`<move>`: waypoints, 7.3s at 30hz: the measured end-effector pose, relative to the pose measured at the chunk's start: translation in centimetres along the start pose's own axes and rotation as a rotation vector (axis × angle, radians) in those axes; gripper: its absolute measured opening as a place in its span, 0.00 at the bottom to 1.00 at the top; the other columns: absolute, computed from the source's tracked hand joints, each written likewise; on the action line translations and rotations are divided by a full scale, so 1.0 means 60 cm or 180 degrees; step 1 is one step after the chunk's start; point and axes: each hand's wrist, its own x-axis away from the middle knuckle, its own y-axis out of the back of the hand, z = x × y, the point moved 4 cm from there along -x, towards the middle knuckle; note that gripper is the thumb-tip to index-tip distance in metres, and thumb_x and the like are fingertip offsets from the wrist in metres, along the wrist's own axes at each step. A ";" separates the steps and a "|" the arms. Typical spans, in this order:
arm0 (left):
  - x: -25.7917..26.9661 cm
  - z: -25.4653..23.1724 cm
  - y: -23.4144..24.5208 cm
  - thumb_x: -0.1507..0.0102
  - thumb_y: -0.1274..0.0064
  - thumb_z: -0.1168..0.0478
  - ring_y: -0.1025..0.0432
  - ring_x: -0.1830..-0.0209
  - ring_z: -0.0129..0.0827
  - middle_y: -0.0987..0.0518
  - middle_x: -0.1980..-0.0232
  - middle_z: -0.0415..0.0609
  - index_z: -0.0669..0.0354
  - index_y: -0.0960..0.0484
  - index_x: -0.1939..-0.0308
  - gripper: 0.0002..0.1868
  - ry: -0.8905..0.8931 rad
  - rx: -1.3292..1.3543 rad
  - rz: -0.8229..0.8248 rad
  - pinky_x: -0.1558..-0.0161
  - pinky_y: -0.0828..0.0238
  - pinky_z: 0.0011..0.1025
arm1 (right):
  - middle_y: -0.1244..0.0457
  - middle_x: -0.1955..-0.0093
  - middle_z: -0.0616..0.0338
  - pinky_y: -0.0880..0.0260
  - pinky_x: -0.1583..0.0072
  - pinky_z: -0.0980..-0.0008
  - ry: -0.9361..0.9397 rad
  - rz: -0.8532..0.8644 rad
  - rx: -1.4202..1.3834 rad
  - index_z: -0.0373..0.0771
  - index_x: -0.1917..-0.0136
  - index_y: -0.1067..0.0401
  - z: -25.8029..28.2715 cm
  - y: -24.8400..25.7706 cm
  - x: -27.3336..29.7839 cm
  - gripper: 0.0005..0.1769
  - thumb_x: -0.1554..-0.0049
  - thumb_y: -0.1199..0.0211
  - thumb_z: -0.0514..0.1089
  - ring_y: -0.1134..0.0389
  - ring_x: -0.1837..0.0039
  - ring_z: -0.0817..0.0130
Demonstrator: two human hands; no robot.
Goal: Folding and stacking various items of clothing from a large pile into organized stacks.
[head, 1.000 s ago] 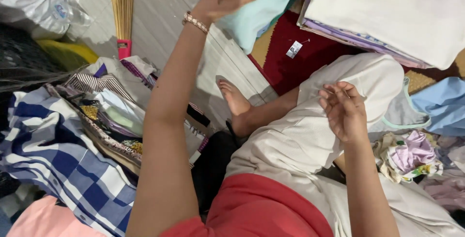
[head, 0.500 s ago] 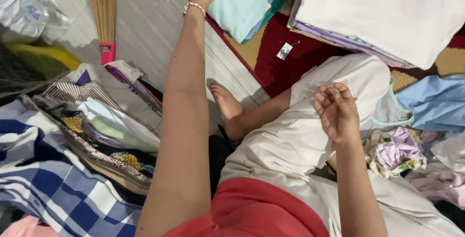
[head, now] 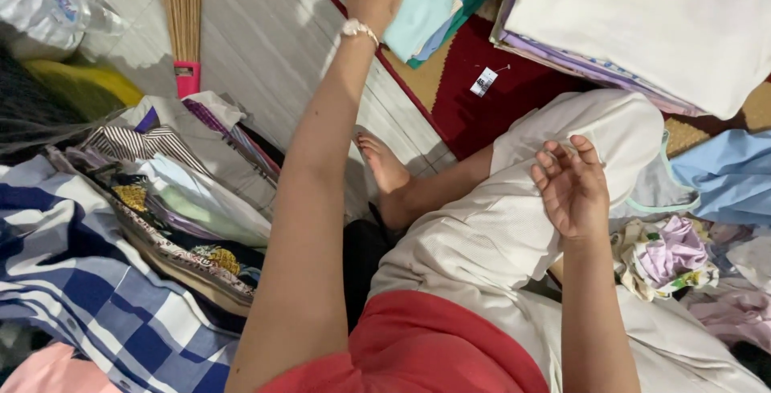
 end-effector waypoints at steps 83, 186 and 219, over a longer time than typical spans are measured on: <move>0.363 -0.661 0.306 0.41 0.47 0.62 0.51 0.28 0.68 0.59 0.24 0.72 0.62 0.46 0.26 0.41 -0.1677 0.2868 0.2210 0.32 0.50 0.62 | 0.35 0.53 0.61 0.29 0.43 0.66 0.1302 -0.1210 0.1625 0.37 0.41 0.28 0.011 0.235 0.193 0.14 0.41 0.42 0.31 0.33 0.49 0.71; 0.241 -0.726 0.581 0.51 0.46 0.70 0.33 0.68 0.36 0.25 0.58 0.47 0.60 0.21 0.60 0.15 -0.2906 0.3774 0.1897 0.66 0.36 0.31 | 0.43 0.43 0.41 0.48 0.57 0.63 0.3551 -0.4412 0.5318 0.21 0.42 0.22 0.232 0.100 0.704 0.19 0.39 0.15 0.15 0.51 0.58 0.64; 0.078 -0.512 0.545 0.33 0.48 0.53 0.32 0.63 0.33 0.32 0.52 0.58 0.69 0.34 0.53 0.21 -0.0635 0.4341 0.0609 0.59 0.37 0.24 | 0.30 0.52 0.60 0.40 0.33 0.46 -0.0348 -0.2533 0.5973 0.54 0.55 0.19 0.127 0.230 0.409 0.11 0.42 0.37 0.57 0.31 0.40 0.59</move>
